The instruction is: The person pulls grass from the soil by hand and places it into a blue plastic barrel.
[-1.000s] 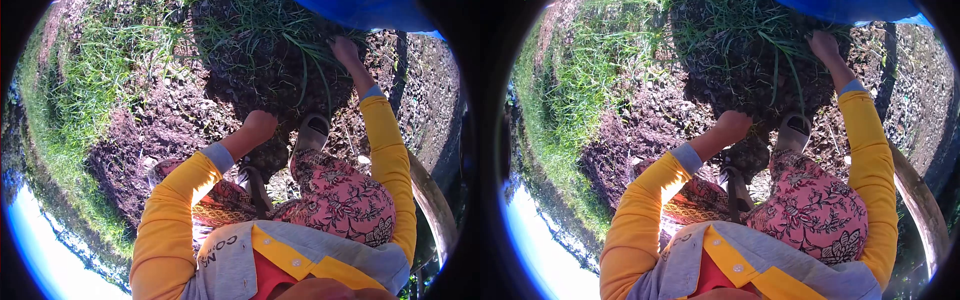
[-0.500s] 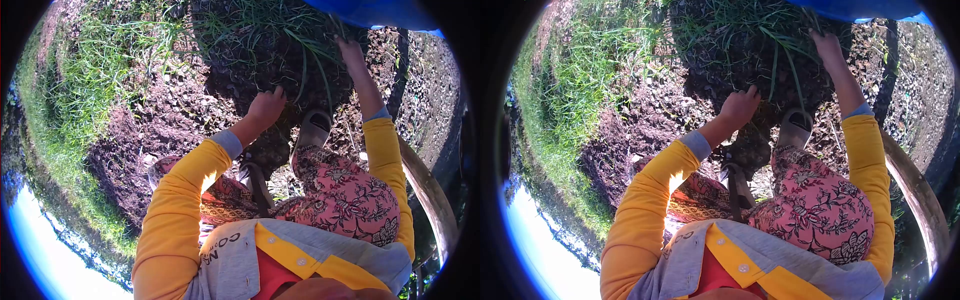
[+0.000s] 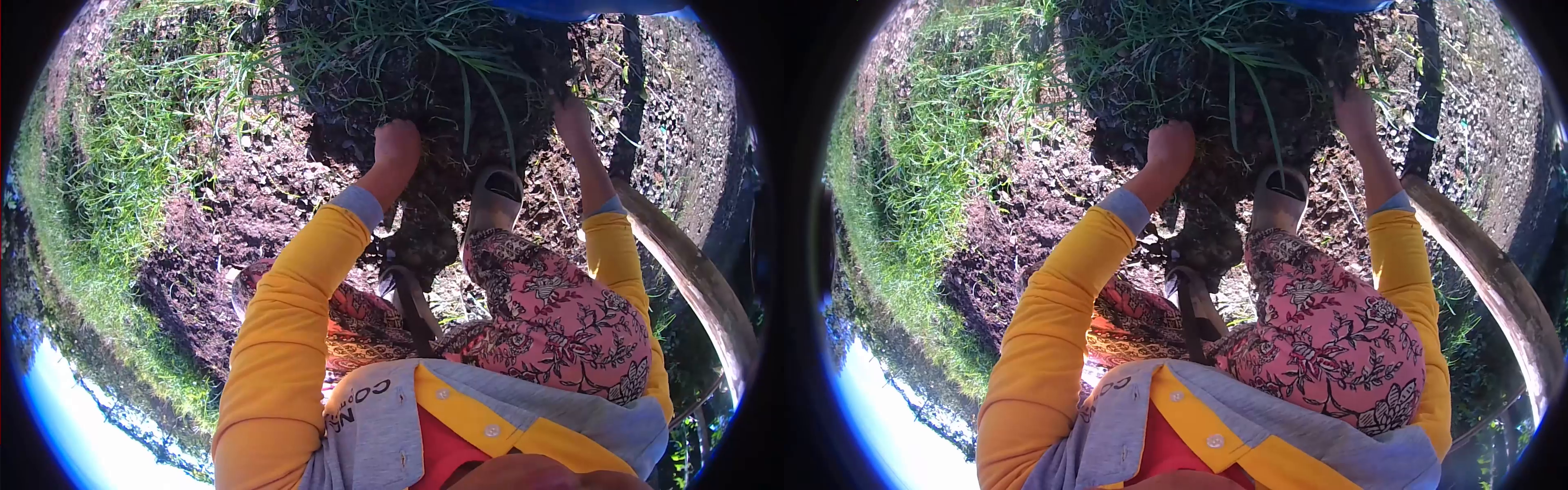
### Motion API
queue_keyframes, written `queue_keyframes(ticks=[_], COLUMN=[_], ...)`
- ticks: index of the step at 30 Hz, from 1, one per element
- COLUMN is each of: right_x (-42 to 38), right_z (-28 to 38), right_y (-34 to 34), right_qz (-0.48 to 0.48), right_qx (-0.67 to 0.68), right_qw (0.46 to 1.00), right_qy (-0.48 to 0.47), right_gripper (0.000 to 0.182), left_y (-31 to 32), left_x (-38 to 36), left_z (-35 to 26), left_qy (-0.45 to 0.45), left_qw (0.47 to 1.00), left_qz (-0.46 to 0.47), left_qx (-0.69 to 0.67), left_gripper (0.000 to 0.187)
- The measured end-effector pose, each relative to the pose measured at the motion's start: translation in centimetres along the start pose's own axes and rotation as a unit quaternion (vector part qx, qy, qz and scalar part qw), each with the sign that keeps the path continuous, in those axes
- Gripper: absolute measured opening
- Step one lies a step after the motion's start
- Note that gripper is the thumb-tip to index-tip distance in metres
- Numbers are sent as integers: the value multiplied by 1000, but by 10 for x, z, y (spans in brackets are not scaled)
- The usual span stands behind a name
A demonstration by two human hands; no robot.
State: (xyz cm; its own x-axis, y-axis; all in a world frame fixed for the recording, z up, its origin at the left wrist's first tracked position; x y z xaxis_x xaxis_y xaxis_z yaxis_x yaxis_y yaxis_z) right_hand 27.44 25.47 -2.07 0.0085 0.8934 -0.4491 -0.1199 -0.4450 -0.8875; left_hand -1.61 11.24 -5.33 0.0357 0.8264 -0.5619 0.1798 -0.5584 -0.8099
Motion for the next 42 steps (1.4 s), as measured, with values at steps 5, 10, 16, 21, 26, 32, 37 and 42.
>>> queue_keyframes(ticks=[5, 10, 16, 21, 26, 32, 37, 42], right_x=[1, 15, -28, -91, -157, -130, -62, -48], right_z=[-10, -28, 19, 100, 166, 222, 251, 262], right_y=[-30, -50, 11, 13, 63, 66, 76, 68], right_qz=[-114, -153, 70, 162, 169, -51, -59, -182], right_qx=[87, 135, -169, -121, -185, -145, -199, -205], right_qw=[990, 979, 976, 938, 829, 814, 853, 819], right_qy=[-4, -4, -119, -281, -500, -560, -478, -503], right_gripper=[41, 36, 33, 33, 22, 20, 21, 14], left_y=[10, 12, -5, -27, -31, -37, -48, -49], left_x=[-8, -36, -53, -57, -84, -107, -112, -114], left_z=[4, -9, -30, -18, 24, 66, 74, 79], left_qy=[12, 61, 93, 75, 45, -16, -35, -43], left_qw=[992, 983, 982, 981, 983, 985, 987, 988], left_qz=[79, 138, 140, 156, 170, 148, 116, 92], left_qx=[-92, -104, -90, -87, -58, -83, -104, -113], left_gripper=[14, 15, 15, 15, 16, 17, 17, 15])
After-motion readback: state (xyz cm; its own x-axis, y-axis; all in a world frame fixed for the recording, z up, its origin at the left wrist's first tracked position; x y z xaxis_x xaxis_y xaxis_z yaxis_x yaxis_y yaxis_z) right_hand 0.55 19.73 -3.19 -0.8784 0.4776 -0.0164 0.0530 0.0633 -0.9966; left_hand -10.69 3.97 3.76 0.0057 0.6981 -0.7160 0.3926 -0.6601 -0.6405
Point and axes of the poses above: each hand's wrist, its own x-axis towards the middle knuckle, its own y-axis out of the palm, z = x × y, the point moved 8 cm from there along x, towards the middle knuckle, and after that the axes turned 13 degrees about -x, right-handed, at the moved point
